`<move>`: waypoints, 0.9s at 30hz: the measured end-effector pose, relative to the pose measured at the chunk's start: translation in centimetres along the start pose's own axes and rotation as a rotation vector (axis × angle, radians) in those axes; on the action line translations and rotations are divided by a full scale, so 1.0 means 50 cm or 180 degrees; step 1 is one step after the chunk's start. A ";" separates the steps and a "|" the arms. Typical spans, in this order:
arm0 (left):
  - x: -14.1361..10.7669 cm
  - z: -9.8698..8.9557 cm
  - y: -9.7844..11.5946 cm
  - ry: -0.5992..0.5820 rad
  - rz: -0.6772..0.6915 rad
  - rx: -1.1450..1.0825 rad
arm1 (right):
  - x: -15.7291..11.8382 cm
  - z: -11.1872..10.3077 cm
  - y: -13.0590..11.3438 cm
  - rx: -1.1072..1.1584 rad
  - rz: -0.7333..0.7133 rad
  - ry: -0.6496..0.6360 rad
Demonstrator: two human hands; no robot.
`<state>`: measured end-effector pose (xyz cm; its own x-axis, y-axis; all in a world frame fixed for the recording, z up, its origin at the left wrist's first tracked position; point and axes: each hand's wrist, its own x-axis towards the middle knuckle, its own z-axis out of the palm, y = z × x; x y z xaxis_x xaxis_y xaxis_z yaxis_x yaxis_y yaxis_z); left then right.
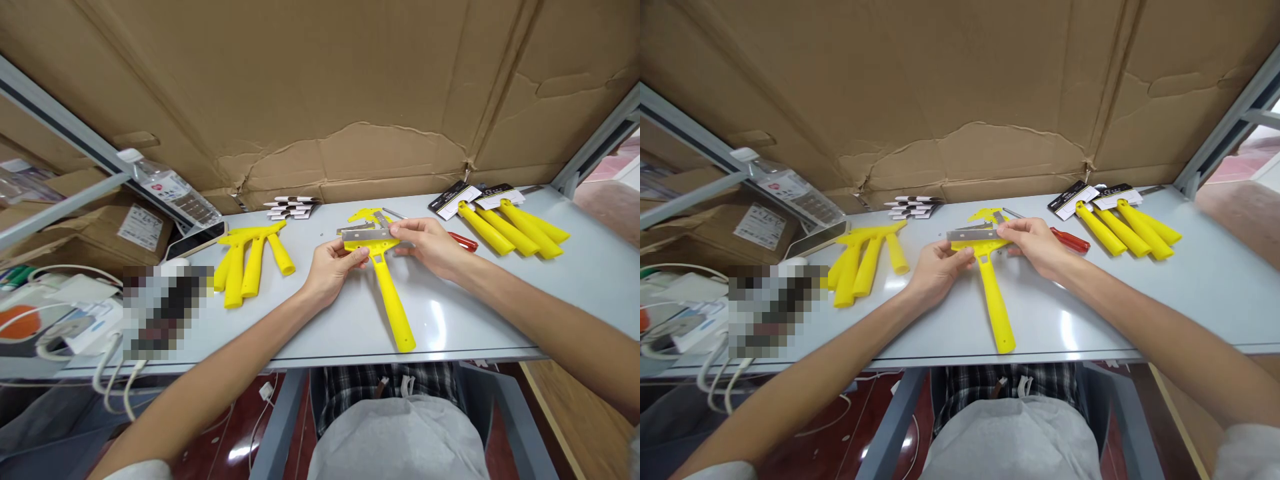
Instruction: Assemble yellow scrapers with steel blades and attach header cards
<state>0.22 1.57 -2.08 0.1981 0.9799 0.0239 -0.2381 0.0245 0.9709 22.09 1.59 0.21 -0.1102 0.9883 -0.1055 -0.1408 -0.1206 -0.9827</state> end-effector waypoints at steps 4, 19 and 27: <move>0.001 -0.003 -0.006 0.0005 0.0032 0.0059 | -0.002 0.009 0.006 -0.0402 -0.0075 0.0156; 0.001 0.011 -0.001 0.0312 -0.0284 -0.0175 | -0.021 0.037 -0.007 -0.0245 -0.0010 0.0197; -0.001 0.007 0.006 0.0354 -0.0130 0.0001 | -0.019 0.035 0.001 0.0071 0.0111 -0.0130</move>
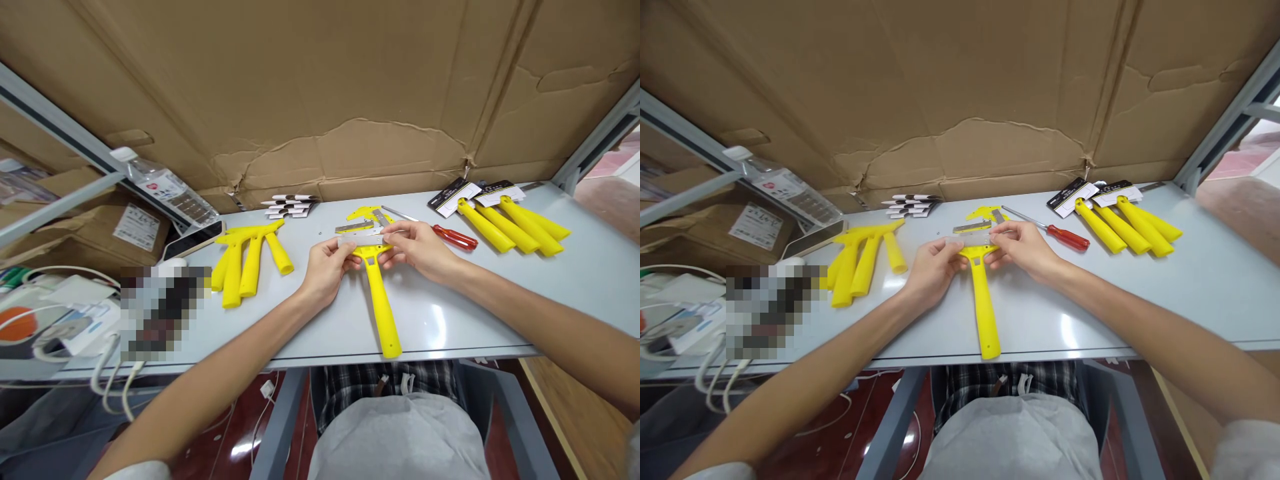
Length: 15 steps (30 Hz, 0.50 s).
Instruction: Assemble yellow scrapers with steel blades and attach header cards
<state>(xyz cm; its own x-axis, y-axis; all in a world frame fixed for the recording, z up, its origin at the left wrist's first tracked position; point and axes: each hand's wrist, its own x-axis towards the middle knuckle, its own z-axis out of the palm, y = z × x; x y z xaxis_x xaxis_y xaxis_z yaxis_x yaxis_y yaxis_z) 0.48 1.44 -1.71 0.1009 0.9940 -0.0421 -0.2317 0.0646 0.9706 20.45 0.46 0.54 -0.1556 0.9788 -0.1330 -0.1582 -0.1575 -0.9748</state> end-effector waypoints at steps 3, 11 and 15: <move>0.000 0.001 -0.001 0.0004 -0.0025 -0.0008 | -0.001 0.000 -0.003 0.0092 0.0139 0.0052; 0.002 0.004 -0.007 0.0040 -0.0123 -0.0136 | 0.004 0.000 0.004 0.0248 0.0140 0.0219; 0.002 0.002 -0.004 0.0003 -0.0165 -0.0180 | 0.005 -0.002 0.005 0.0257 0.0106 0.0183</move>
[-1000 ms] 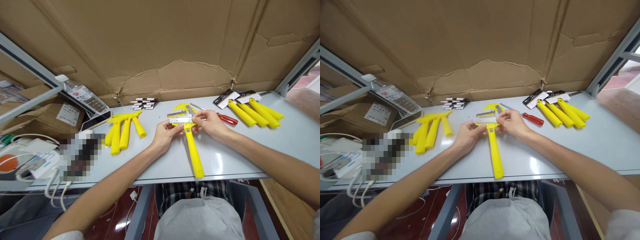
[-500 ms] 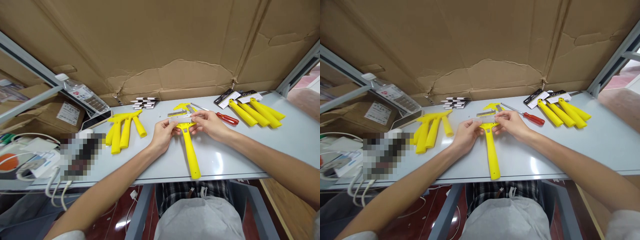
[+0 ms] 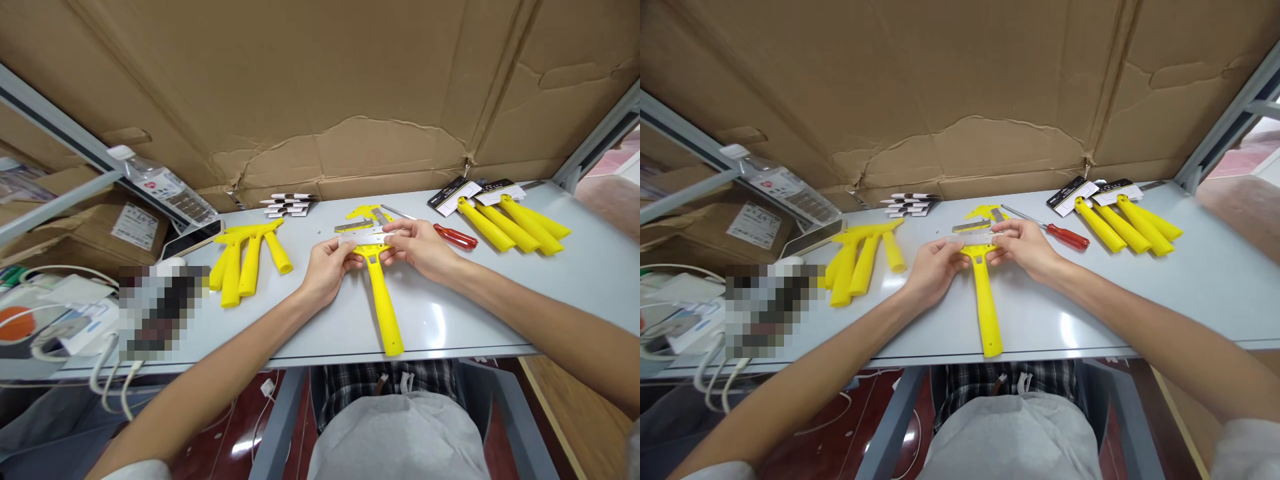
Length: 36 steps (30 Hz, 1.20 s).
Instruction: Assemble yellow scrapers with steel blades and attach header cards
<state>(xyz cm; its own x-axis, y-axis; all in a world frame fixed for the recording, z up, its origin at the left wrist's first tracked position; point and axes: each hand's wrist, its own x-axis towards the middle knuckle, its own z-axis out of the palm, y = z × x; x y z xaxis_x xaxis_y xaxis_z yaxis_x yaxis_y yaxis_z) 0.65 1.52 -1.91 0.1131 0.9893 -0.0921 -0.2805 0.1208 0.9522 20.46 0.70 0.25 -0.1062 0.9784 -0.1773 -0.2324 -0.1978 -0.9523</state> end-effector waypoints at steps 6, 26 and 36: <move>-0.002 0.003 0.010 0.0059 -0.0193 -0.0198 | -0.002 0.000 -0.003 -0.0041 -0.0064 0.0013; 0.001 0.000 0.003 0.0062 -0.0126 0.0021 | 0.007 -0.003 0.005 -0.0056 0.0027 0.0084; 0.002 0.001 0.004 0.0103 -0.0223 -0.0048 | 0.007 -0.003 0.001 -0.0174 -0.0044 0.0021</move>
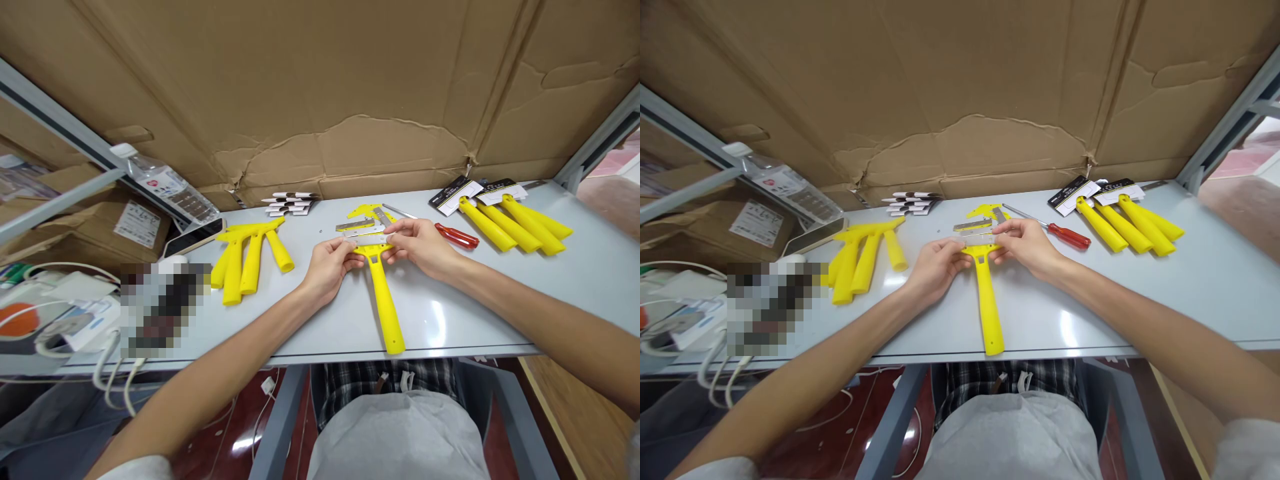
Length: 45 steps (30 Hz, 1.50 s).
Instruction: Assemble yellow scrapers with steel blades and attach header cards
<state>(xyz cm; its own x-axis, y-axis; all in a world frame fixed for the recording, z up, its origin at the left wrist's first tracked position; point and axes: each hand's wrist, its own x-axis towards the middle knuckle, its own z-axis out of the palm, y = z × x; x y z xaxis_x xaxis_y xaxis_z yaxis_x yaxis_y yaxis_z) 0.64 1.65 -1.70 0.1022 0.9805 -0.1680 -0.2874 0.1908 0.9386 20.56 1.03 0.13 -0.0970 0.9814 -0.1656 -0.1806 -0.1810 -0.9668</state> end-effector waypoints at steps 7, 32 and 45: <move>0.000 0.000 0.001 -0.0065 0.0067 0.0031 | 0.001 -0.004 0.007 0.0146 -0.0044 -0.0083; 0.053 -0.082 0.033 0.0052 0.2853 0.2962 | 0.060 -0.095 -0.041 0.0109 -0.0506 0.0805; 0.121 0.004 -0.028 -0.1143 0.3500 0.5476 | 0.065 -0.098 -0.031 0.0211 -0.0412 0.0689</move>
<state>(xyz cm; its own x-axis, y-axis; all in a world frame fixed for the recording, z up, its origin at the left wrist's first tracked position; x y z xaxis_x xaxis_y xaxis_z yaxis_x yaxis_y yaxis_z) 1.87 7.32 -3.98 0.7482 0.5380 0.3882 0.6194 -0.7762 -0.1181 25.33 4.81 0.15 0.1415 0.9862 -0.0860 -0.2423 -0.0497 -0.9689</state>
